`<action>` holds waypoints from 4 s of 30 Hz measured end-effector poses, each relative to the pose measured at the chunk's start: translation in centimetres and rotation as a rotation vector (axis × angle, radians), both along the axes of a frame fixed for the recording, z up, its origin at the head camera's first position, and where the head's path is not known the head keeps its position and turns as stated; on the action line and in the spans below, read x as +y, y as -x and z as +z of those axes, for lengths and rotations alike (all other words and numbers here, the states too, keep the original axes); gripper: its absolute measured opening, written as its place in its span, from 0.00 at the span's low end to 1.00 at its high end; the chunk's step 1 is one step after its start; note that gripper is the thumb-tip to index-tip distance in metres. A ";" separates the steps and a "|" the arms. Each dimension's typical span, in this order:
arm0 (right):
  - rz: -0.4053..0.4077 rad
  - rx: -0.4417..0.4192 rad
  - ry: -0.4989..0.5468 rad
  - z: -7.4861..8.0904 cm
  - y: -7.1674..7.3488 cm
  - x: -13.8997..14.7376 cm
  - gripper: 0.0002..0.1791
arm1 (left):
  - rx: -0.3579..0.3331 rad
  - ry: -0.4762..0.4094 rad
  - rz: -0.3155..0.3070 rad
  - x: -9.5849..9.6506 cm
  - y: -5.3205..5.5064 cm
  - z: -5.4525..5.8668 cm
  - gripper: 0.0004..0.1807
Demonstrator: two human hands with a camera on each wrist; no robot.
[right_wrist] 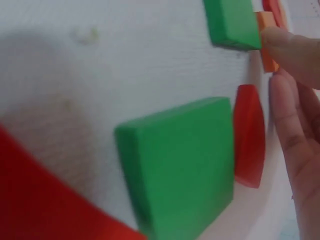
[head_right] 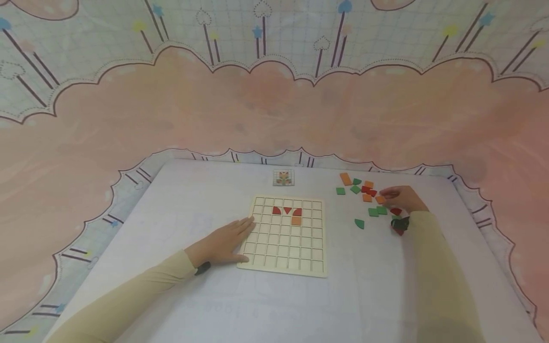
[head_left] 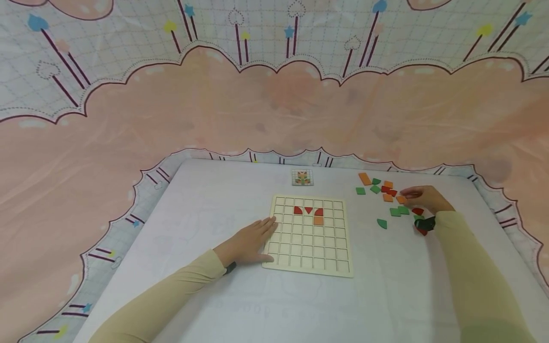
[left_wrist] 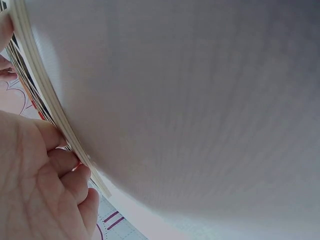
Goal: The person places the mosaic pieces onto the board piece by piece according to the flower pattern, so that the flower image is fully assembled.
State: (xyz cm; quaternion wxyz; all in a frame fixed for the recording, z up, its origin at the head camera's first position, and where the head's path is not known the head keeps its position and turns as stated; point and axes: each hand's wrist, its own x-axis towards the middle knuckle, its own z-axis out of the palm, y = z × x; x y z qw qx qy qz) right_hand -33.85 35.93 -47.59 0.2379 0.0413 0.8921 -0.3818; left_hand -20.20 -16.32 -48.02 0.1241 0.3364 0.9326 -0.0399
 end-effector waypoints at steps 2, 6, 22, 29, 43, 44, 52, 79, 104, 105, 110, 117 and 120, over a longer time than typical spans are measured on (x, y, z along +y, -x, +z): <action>0.013 0.014 -0.020 -0.1 0.1 0.0 0.36 | 0.001 -0.004 0.000 0.0 0.0 0.0 0.51; 0.046 0.057 -0.051 0.0 0.0 0.0 0.32 | 0.008 -0.010 -0.004 0.0 -0.1 0.1 0.51; 0.153 0.145 -0.170 0.6 -0.3 -0.5 0.23 | 0.015 -0.006 -0.019 -0.1 -0.2 0.4 0.51; 0.178 0.183 -0.143 0.5 -0.5 -0.6 0.21 | 0.019 -0.006 -0.022 -0.1 -0.2 0.4 0.51; 0.241 0.286 -0.154 1.5 -0.3 -2.6 0.23 | 0.019 0.006 -0.015 -0.1 -0.1 0.4 0.51; 0.253 0.303 -0.140 1.8 -0.4 -3.1 0.21 | 0.015 0.005 -0.010 -0.1 -0.1 0.3 0.51; 0.337 0.425 0.034 2.8 -1.0 -7.4 0.15 | 0.007 0.021 -0.001 -0.1 0.0 0.2 0.51; 0.500 0.390 0.201 0.9 -3.8 -22.3 0.12 | 0.018 0.016 -0.014 -0.1 0.1 0.3 0.51; 0.589 0.403 0.026 0.0 -4.1 -25.0 0.09 | 0.006 0.002 -0.015 -0.1 0.0 0.3 0.51; 0.591 0.404 0.029 0.1 -4.1 -25.0 0.09 | 0.006 -0.001 -0.014 -0.1 0.0 0.3 0.51; 0.576 0.390 0.090 0.6 -4.1 -24.3 0.09 | 0.012 -0.008 -0.021 -0.1 -0.1 0.1 0.51; 0.487 0.324 0.235 2.9 -3.3 -20.7 0.15 | 0.016 -0.002 -0.025 0.0 -0.1 0.0 0.51; 0.410 0.289 0.258 3.7 -2.6 -18.3 0.18 | 0.017 -0.002 -0.023 0.0 -0.2 0.2 0.51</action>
